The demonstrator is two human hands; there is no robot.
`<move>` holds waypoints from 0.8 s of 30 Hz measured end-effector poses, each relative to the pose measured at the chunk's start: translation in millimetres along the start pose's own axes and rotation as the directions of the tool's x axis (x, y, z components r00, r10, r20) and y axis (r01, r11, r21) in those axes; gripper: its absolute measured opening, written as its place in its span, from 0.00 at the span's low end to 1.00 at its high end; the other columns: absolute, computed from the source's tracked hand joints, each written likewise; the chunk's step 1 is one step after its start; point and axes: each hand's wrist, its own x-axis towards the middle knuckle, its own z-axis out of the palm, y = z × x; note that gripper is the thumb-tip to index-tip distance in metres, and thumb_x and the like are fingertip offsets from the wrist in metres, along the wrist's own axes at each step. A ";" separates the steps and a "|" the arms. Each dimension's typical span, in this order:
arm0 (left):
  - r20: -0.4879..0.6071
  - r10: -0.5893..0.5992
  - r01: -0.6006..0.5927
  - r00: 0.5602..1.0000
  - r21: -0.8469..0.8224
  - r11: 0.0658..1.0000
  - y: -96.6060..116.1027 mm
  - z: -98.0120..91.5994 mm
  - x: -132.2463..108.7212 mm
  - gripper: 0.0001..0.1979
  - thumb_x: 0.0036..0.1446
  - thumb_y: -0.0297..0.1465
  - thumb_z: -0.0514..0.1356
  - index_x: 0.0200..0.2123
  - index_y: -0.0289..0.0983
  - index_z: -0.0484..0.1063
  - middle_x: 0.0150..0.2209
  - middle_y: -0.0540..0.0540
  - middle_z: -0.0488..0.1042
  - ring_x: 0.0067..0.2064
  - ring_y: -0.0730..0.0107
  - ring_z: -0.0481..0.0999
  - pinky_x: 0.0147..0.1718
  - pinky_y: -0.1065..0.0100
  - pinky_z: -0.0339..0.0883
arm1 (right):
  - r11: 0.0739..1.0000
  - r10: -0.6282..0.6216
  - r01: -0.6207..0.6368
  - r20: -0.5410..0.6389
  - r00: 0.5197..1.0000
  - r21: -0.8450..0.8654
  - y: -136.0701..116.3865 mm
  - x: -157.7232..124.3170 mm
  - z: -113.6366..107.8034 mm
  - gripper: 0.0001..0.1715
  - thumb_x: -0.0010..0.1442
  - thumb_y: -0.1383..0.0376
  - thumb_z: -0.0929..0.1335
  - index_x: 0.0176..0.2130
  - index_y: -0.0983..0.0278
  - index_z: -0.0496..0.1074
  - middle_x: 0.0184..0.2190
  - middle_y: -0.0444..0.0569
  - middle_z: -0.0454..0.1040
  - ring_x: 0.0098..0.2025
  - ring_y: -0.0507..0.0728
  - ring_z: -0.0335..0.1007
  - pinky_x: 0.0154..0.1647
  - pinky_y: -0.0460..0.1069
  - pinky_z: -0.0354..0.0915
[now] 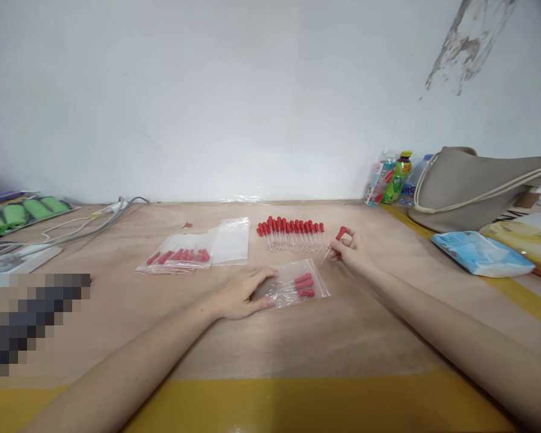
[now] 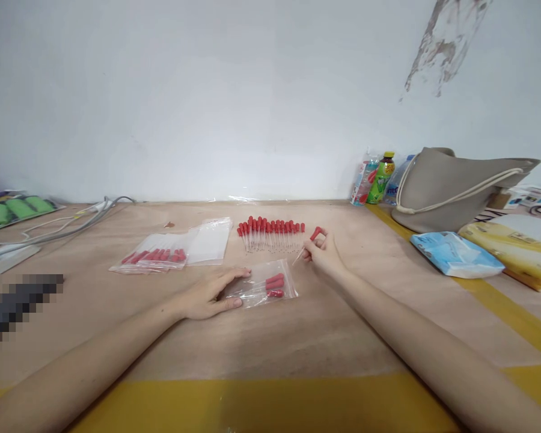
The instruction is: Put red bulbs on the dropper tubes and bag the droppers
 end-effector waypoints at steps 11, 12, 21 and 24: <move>0.012 -0.020 0.020 1.000 0.008 1.000 -0.8 -0.2 -1.4 0.28 0.56 0.43 0.52 0.57 0.40 0.51 0.56 0.42 0.61 0.55 0.59 0.62 0.52 0.59 0.57 | 0.976 0.096 -0.111 0.088 0.991 0.186 2.7 -40.0 18.6 0.21 0.50 0.63 0.66 0.37 0.58 0.47 0.21 0.36 0.65 0.21 0.51 0.69 0.26 0.48 0.69; 0.011 -0.018 0.018 1.000 0.007 1.000 -0.9 -0.1 -1.4 0.28 0.57 0.43 0.52 0.57 0.40 0.51 0.56 0.42 0.61 0.55 0.59 0.62 0.52 0.58 0.57 | 0.976 0.097 -0.115 0.104 0.990 0.183 3.0 -42.4 18.3 0.21 0.50 0.63 0.66 0.37 0.58 0.48 0.20 0.36 0.65 0.21 0.51 0.69 0.25 0.48 0.69; 0.015 -0.033 0.032 0.999 0.011 0.999 1.6 -2.2 -1.1 0.29 0.56 0.45 0.52 0.58 0.41 0.51 0.56 0.42 0.61 0.55 0.58 0.62 0.52 0.58 0.58 | 0.944 0.183 -0.215 0.142 0.973 0.251 1.6 -44.1 11.9 0.15 0.47 0.64 0.68 0.32 0.61 0.57 0.24 0.41 0.70 0.26 0.51 0.71 0.31 0.49 0.69; 0.014 -0.031 0.030 0.999 0.015 0.999 1.5 -2.1 -0.8 0.29 0.56 0.45 0.52 0.58 0.41 0.51 0.55 0.42 0.61 0.55 0.59 0.62 0.52 0.58 0.57 | 0.983 0.163 -0.179 0.255 0.953 0.041 2.8 -38.9 6.2 0.12 0.44 0.63 0.71 0.29 0.64 0.65 0.23 0.41 0.70 0.23 0.48 0.67 0.27 0.45 0.66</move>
